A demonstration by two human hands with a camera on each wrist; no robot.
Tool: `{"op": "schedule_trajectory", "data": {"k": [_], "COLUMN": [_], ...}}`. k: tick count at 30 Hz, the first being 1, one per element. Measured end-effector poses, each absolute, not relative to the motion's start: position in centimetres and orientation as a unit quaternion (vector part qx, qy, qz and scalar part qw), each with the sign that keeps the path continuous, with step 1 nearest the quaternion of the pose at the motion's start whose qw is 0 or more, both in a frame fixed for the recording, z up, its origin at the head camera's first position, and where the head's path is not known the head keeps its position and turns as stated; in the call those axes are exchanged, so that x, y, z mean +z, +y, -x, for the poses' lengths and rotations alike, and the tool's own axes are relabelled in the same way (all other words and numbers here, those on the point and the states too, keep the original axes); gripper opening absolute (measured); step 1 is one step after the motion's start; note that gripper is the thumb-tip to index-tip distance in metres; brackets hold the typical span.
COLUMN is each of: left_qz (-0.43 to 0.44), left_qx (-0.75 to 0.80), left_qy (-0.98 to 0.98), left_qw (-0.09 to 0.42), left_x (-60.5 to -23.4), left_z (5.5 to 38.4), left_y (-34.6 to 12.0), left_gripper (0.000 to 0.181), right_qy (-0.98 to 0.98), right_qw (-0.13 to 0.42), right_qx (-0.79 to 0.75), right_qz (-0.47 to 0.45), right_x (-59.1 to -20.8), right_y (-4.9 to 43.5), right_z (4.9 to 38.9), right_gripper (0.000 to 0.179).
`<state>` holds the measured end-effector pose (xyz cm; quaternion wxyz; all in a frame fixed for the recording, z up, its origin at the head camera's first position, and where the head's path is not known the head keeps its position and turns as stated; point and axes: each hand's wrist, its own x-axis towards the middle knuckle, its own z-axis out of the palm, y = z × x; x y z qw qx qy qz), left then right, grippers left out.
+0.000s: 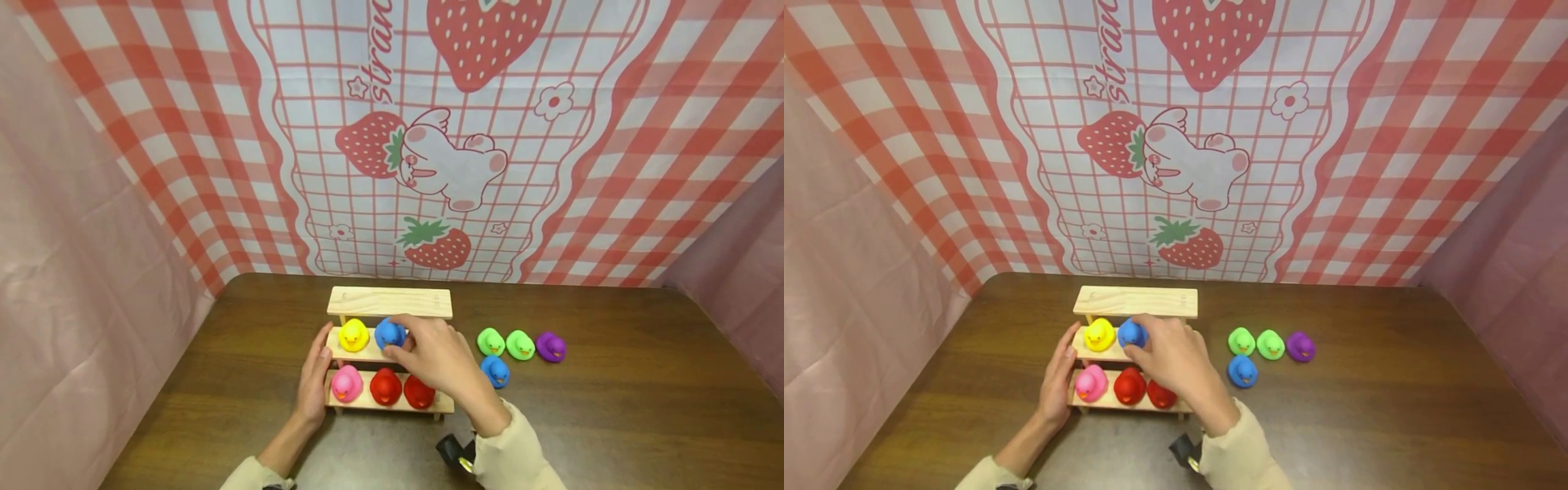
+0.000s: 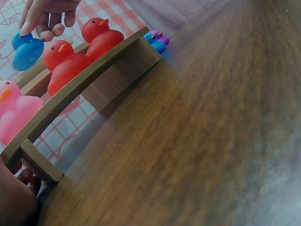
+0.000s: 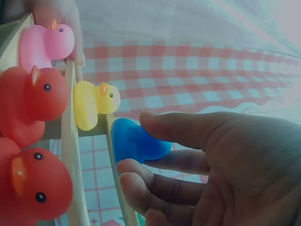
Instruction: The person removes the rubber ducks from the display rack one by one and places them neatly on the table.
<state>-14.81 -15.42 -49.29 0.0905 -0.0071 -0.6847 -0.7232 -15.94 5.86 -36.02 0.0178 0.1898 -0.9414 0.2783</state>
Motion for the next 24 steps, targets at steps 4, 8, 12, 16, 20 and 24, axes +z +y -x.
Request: {"op": "schedule_trajectory", "data": {"k": [4,8,12,16,20,24], "left_qz": [0.006,0.005,0.008,0.012,0.017,0.020], "left_qx": [-0.721,-0.722,-0.723,-0.724,-0.728,-0.728], "left_qy": [-0.687,-0.686,-0.685,-0.683,-0.679,-0.678], "left_qw": [0.091,0.090,0.093,0.096,0.098,0.098], "left_x": [-49.3,-49.3,-49.3,-49.3,-49.3,-49.3], "left_z": [14.8,14.8,14.8,14.8,14.8,14.8], "left_y": [-15.4,-15.4,-15.4,-15.4,-15.3,-15.3], "left_gripper": [0.049,0.049,0.049,0.049,0.049,0.049], "right_qy": [-0.940,-0.936,-0.932,-0.932,-0.931,-0.927], "right_qw": [0.020,0.023,0.032,0.032,0.043,0.059], "right_qx": [0.284,0.296,0.300,0.299,0.297,0.296], "right_qz": [-0.185,-0.190,-0.202,-0.204,-0.209,-0.220], "right_x": [-35.9,-35.7,-35.4,-35.2,-35.1,-35.1], "right_y": [6.4,7.3,8.5,9.7,10.8,11.9], "right_z": [15.9,15.9,15.8,15.8,15.7,15.7], "right_gripper": [0.032,0.030,0.030,0.032,0.031,0.029]}}
